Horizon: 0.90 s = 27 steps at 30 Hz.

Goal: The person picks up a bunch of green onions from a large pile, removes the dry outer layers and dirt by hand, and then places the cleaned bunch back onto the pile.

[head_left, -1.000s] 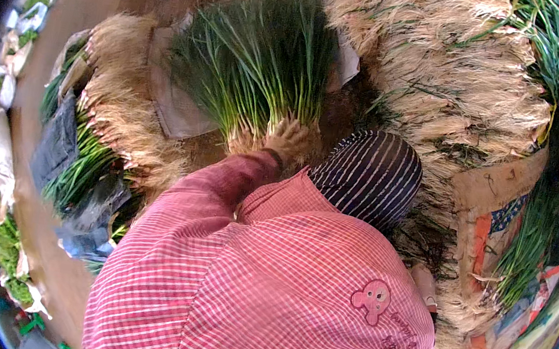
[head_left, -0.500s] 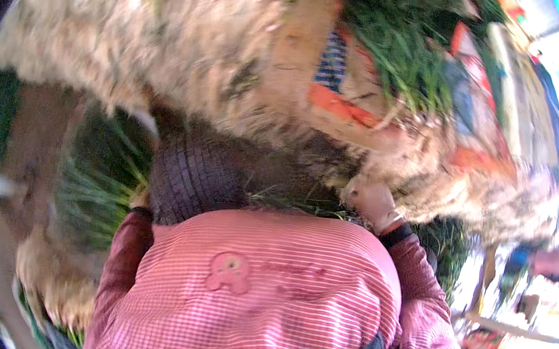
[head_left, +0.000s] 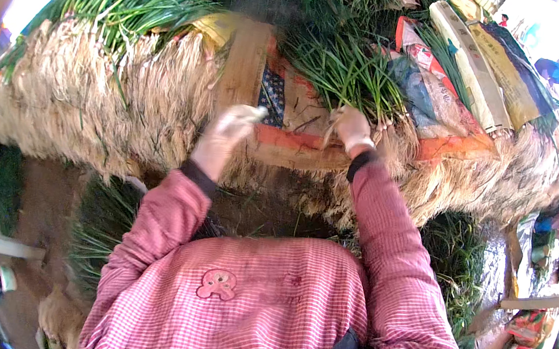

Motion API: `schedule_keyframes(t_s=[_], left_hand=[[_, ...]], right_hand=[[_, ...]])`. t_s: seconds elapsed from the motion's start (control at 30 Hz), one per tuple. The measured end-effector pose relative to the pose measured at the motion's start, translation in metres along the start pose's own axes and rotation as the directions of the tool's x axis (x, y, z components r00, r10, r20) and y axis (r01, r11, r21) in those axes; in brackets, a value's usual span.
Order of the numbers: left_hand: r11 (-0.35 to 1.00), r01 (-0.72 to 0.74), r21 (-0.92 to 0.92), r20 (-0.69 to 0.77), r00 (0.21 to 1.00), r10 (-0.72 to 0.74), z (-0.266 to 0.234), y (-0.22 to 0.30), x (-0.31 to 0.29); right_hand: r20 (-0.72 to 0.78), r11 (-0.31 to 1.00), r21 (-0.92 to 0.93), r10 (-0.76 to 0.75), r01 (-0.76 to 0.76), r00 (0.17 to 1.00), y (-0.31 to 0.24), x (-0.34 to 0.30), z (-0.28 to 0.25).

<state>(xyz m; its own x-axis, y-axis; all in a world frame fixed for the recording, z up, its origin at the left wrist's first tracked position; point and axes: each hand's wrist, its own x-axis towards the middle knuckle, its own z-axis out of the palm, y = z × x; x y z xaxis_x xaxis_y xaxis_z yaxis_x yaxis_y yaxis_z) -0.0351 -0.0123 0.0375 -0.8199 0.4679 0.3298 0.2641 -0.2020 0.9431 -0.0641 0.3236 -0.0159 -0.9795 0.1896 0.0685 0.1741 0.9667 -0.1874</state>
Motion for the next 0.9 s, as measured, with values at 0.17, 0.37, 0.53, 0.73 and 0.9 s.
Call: schedule_keyframes(t_s=[0.17, 0.37, 0.53, 0.73, 0.9], left_hand=[[0.912, 0.373, -0.170, 0.146, 0.925, -0.351, 0.057, -0.112, 0.017], [0.874, 0.458, -0.161, 0.167, 0.886, -0.433, 0.082, -0.098, -0.013], [0.895, 0.424, -0.139, 0.163, 0.901, -0.401, 0.087, -0.118, -0.019], [0.720, 0.554, -0.417, 0.299, 0.832, -0.467, 0.082, -0.090, -0.020], [0.678, 0.613, -0.406, 0.397, 0.786, -0.473, 0.077, -0.090, -0.022]], right_hand=[[-0.046, 0.961, 0.227, -0.154, 0.160, 0.987, -0.069, -0.125, 0.000], [-0.091, 0.788, 0.551, -0.271, 0.275, 0.958, -0.030, -0.123, -0.018], [-0.065, 0.844, 0.417, -0.342, 0.337, 0.937, -0.048, -0.109, 0.011], [-0.159, 0.927, 0.326, -0.137, 0.183, 0.978, -0.002, -0.090, 0.016], [-0.122, 0.886, 0.352, -0.277, 0.303, 0.953, -0.002, -0.095, 0.021]])
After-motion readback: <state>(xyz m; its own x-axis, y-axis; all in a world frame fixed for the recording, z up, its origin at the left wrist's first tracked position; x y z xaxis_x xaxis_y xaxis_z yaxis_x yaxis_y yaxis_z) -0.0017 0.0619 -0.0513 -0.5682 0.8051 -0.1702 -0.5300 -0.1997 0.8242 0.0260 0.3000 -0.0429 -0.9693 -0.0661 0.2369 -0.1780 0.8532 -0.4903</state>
